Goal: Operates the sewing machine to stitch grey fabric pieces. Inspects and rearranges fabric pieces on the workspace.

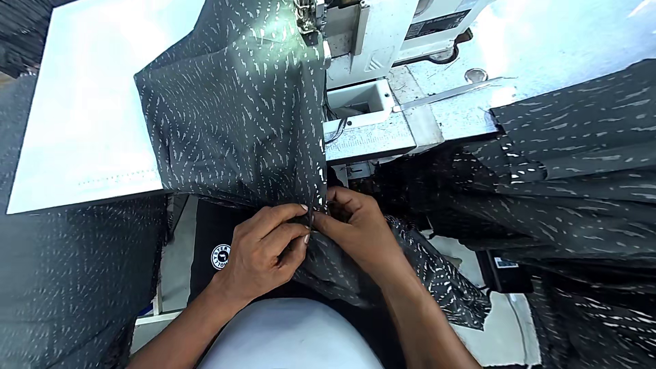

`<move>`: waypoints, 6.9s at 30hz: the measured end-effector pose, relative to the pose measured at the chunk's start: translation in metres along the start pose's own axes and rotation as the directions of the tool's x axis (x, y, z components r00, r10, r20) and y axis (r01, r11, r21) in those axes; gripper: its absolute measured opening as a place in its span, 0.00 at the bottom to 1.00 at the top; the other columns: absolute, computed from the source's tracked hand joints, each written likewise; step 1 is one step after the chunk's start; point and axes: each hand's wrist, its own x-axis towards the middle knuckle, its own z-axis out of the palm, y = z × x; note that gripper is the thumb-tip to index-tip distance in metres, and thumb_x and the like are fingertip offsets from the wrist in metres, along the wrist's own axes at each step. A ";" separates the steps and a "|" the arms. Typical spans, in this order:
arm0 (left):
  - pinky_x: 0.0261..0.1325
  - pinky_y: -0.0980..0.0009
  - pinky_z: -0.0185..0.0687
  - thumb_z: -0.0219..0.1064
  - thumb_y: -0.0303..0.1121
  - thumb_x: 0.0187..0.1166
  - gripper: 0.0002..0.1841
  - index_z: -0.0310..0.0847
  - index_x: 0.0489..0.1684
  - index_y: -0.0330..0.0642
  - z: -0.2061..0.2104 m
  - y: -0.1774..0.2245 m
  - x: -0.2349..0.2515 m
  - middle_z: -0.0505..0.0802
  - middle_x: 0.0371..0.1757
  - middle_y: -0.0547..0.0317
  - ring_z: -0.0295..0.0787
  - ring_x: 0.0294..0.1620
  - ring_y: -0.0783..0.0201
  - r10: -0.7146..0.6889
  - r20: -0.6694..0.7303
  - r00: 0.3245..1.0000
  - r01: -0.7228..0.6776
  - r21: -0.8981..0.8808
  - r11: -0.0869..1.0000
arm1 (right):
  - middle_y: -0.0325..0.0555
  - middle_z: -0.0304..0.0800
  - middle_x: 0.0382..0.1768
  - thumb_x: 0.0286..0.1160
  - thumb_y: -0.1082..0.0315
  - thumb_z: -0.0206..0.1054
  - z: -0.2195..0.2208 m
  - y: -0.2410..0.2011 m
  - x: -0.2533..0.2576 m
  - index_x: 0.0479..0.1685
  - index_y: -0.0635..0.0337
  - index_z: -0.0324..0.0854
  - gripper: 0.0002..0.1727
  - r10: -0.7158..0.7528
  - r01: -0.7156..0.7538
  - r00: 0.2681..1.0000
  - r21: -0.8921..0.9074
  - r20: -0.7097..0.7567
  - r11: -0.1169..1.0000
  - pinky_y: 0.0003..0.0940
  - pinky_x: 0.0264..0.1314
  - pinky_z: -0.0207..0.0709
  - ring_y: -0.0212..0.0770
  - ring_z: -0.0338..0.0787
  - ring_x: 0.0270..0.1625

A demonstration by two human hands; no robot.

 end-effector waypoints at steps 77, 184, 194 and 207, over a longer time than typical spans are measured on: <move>0.40 0.68 0.94 0.60 0.34 0.87 0.14 0.83 0.63 0.42 -0.065 0.006 0.069 0.95 0.47 0.61 0.94 0.40 0.65 -0.426 0.055 0.903 0.415 -0.367 0.832 | 0.33 0.88 0.25 0.72 0.64 0.77 -0.002 -0.012 -0.011 0.28 0.55 0.90 0.08 -0.116 0.135 0.987 0.186 -0.108 0.973 0.21 0.29 0.77 0.24 0.83 0.27; 0.45 0.66 0.89 0.67 0.36 0.83 0.22 0.71 0.69 0.34 -0.055 -0.044 -0.054 0.88 0.55 0.55 0.89 0.45 0.67 -0.713 -0.090 0.696 0.614 -0.440 0.655 | 0.54 0.94 0.36 0.66 0.46 0.79 -0.073 -0.029 0.004 0.52 0.65 0.87 0.29 0.109 0.030 0.958 -0.469 0.266 0.883 0.62 0.47 0.85 0.52 0.94 0.41; 0.64 0.66 0.89 0.70 0.20 0.71 0.22 0.74 0.65 0.35 -0.035 -0.058 -0.022 0.94 0.52 0.63 0.92 0.55 0.71 -0.761 0.136 0.635 0.616 -0.683 0.393 | 0.51 0.94 0.32 0.65 0.67 0.75 -0.044 -0.017 0.003 0.36 0.67 0.90 0.09 -0.240 0.210 0.971 -0.527 0.012 0.824 0.48 0.46 0.87 0.43 0.94 0.38; 0.62 0.27 0.73 0.63 0.49 0.80 0.28 0.79 0.58 0.26 -0.268 -0.111 0.234 0.86 0.57 0.18 0.83 0.60 0.19 0.269 0.066 0.961 -0.211 0.802 0.558 | 0.60 0.94 0.49 0.65 0.39 0.75 0.028 0.050 0.028 0.53 0.63 0.89 0.34 0.477 -0.270 0.868 -0.672 0.141 0.690 0.65 0.64 0.80 0.59 0.92 0.58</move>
